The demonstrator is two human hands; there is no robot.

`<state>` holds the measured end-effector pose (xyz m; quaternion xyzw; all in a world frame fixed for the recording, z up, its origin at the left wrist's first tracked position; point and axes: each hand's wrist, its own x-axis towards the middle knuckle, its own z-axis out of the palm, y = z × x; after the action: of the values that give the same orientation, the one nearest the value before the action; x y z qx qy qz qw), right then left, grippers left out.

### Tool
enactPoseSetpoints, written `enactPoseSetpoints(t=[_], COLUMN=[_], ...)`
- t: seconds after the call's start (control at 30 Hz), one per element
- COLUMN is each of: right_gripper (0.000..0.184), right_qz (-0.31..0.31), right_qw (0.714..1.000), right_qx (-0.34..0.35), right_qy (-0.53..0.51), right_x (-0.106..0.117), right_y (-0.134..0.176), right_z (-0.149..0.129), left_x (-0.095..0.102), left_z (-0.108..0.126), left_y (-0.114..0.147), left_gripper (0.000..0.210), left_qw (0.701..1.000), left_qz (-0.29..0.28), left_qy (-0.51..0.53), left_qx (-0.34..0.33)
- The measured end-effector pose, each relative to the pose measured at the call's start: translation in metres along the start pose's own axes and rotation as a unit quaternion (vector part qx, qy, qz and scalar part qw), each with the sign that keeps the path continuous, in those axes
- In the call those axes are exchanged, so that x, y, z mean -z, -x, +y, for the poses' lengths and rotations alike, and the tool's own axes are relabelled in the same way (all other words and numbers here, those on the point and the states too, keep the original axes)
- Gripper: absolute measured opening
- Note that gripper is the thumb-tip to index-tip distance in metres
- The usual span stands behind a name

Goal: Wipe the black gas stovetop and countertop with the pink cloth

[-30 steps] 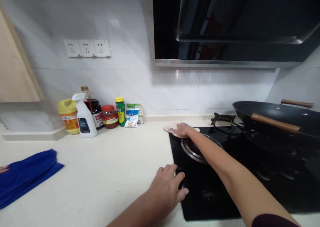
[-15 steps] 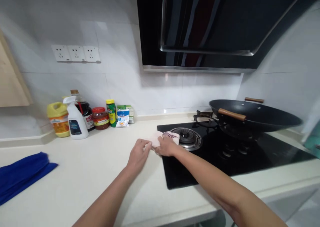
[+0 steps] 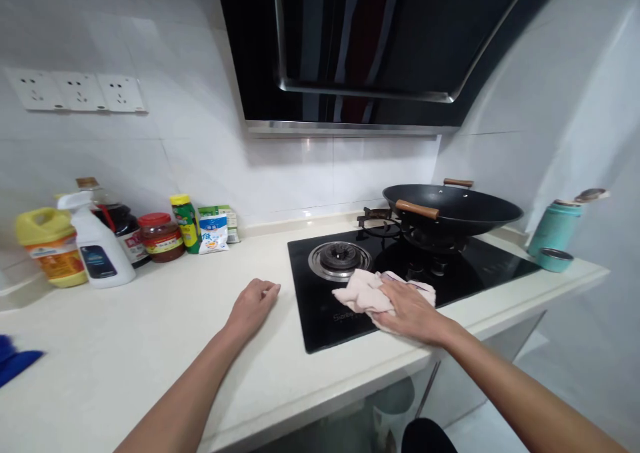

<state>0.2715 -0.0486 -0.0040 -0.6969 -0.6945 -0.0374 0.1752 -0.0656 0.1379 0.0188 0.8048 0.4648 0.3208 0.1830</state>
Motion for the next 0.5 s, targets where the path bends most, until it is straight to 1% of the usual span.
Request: enactPoseSetpoints(t=[0.1,0.2,0.3,0.4,0.5], right_gripper=[0.062,0.063,0.065,0.061,0.052], right_qz=[0.015,0.035,0.051,0.079,0.109], right_qw=[1.0,0.998,0.996,0.993,0.987], right_qx=[-0.025,-0.044,-0.062,-0.081,-0.118], right_qy=[0.003,-0.024,-0.044,-0.031,-0.012], right_x=[0.002,0.006,0.011,0.014,0.018], right_y=[0.029,0.046,0.051,0.053,0.056], right_z=[0.042,0.073,0.09,0.107,0.138], left_x=[-0.001,0.0,0.0,0.002,0.003], left_z=[0.001,-0.001,-0.003,-0.003,0.0], left_y=[0.001,0.002,0.002,0.001,0.0], left_gripper=[0.041,0.042,0.043,0.045,0.046], left_qw=[0.999,0.999,0.997,0.994,0.991], left_qz=[-0.033,-0.05,-0.067,-0.083,-0.101], left_qy=[-0.007,-0.022,-0.044,-0.055,-0.078], left_qx=[-0.001,-0.003,-0.019,-0.039,-0.052])
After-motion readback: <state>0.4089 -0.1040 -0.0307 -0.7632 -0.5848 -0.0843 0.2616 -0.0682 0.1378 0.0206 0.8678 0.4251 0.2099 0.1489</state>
